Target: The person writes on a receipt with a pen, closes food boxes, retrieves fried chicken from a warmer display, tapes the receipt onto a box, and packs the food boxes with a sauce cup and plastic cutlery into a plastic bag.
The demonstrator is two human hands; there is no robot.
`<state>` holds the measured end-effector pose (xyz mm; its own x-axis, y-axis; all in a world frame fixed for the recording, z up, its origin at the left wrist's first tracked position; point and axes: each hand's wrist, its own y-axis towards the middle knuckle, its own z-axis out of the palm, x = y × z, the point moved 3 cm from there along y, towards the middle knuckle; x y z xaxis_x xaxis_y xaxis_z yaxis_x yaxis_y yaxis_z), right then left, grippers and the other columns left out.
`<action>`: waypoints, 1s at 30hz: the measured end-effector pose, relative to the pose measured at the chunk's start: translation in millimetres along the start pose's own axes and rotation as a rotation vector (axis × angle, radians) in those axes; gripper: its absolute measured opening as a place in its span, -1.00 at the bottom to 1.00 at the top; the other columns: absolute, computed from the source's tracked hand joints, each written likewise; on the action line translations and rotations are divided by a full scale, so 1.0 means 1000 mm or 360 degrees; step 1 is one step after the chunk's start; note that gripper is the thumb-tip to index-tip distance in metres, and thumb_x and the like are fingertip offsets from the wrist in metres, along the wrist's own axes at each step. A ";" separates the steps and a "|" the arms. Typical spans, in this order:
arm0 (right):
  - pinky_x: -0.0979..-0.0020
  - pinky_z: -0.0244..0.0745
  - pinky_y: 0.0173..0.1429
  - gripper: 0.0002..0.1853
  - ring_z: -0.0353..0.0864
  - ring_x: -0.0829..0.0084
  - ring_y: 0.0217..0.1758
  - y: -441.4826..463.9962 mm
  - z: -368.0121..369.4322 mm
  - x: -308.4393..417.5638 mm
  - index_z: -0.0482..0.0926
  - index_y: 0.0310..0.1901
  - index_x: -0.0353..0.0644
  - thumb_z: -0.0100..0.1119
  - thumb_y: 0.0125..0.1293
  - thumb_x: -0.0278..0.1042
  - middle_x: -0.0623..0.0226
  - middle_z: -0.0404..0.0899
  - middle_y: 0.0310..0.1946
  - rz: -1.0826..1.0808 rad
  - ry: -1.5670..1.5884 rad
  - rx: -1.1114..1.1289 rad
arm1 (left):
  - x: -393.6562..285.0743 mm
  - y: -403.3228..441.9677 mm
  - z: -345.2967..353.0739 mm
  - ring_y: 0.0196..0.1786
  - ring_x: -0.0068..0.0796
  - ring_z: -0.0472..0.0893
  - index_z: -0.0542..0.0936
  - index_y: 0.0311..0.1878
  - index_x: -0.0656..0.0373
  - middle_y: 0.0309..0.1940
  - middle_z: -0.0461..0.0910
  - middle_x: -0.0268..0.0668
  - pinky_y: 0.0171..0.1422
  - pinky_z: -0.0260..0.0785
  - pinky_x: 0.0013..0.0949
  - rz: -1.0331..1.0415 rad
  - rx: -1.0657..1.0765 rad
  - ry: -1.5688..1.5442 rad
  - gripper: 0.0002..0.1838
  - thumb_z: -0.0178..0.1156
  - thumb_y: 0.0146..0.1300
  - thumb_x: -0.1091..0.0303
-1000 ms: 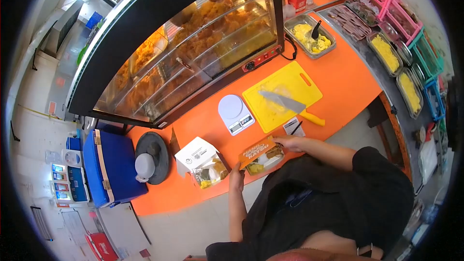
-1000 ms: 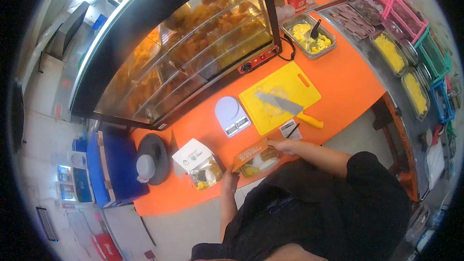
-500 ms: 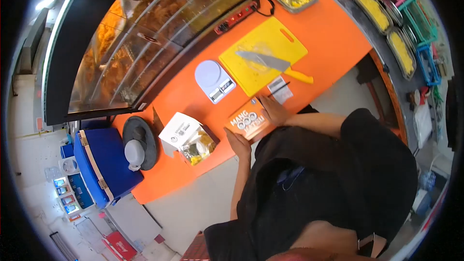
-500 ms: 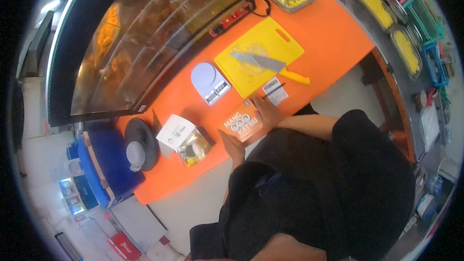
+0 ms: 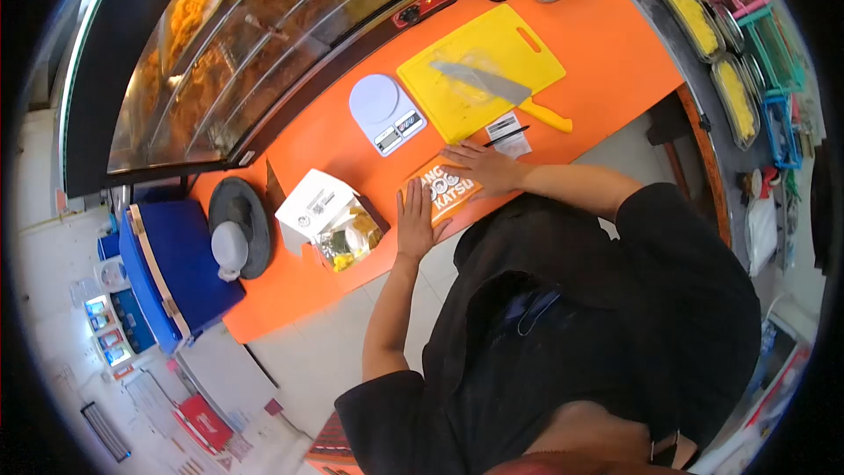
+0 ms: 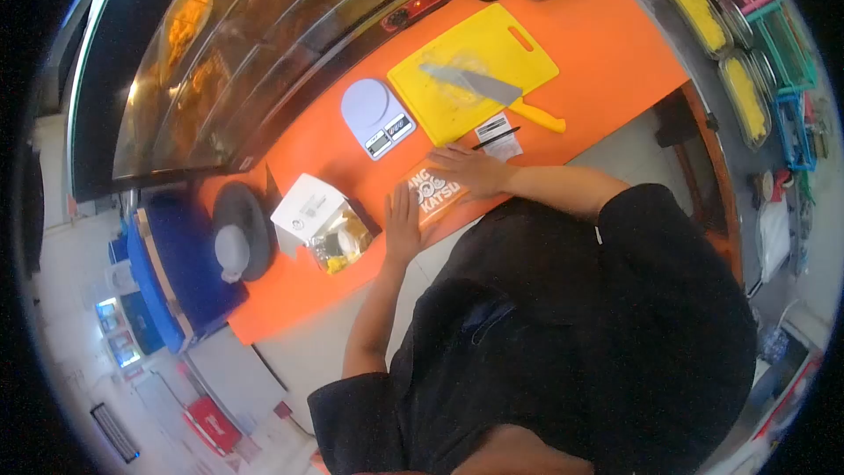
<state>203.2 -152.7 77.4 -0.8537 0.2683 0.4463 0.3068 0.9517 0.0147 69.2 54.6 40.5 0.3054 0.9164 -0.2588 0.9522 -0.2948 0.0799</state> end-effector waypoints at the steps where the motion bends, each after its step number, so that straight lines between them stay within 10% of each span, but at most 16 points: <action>1: 0.08 -0.20 0.68 -0.09 -0.09 0.11 0.66 0.001 0.004 0.000 0.21 0.49 -0.21 0.38 0.18 0.01 -0.01 0.02 0.56 0.0004 -0.0051 -0.0031 | -0.001 0.002 -0.002 0.64 0.03 -0.01 0.11 0.51 0.39 0.56 0.05 0.09 0.65 -0.25 0.21 -0.0003 -0.0014 0.0033 -0.03 0.25 0.26 -0.09; 10: 0.05 -0.17 0.66 -0.17 -0.07 0.09 0.66 0.006 0.005 -0.006 0.25 0.47 -0.20 0.16 0.32 0.19 -0.02 0.05 0.55 -0.0053 -0.0134 0.0033 | -0.004 0.005 -0.015 0.63 -0.07 0.05 0.17 0.53 0.25 0.56 0.11 -0.02 0.68 -0.15 0.02 -0.0121 0.0216 0.0070 -0.13 0.29 0.25 0.10; 30: -0.11 -0.18 0.62 -0.11 0.00 -0.01 0.61 0.026 -0.003 0.010 0.24 0.46 -0.26 0.14 0.33 0.29 -0.13 0.10 0.50 0.0224 -0.0053 0.0266 | -0.013 -0.009 -0.029 0.63 -0.13 0.02 0.20 0.53 0.17 0.57 0.09 -0.06 0.66 -0.19 0.06 -0.0308 -0.0004 -0.0015 -0.18 0.13 0.37 -0.13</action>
<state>203.9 -125.6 84.6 -0.8217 0.4022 0.4038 0.3522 0.9154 -0.1951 56.8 53.7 71.4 0.1164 0.9533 -0.2787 0.9932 -0.1126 0.0299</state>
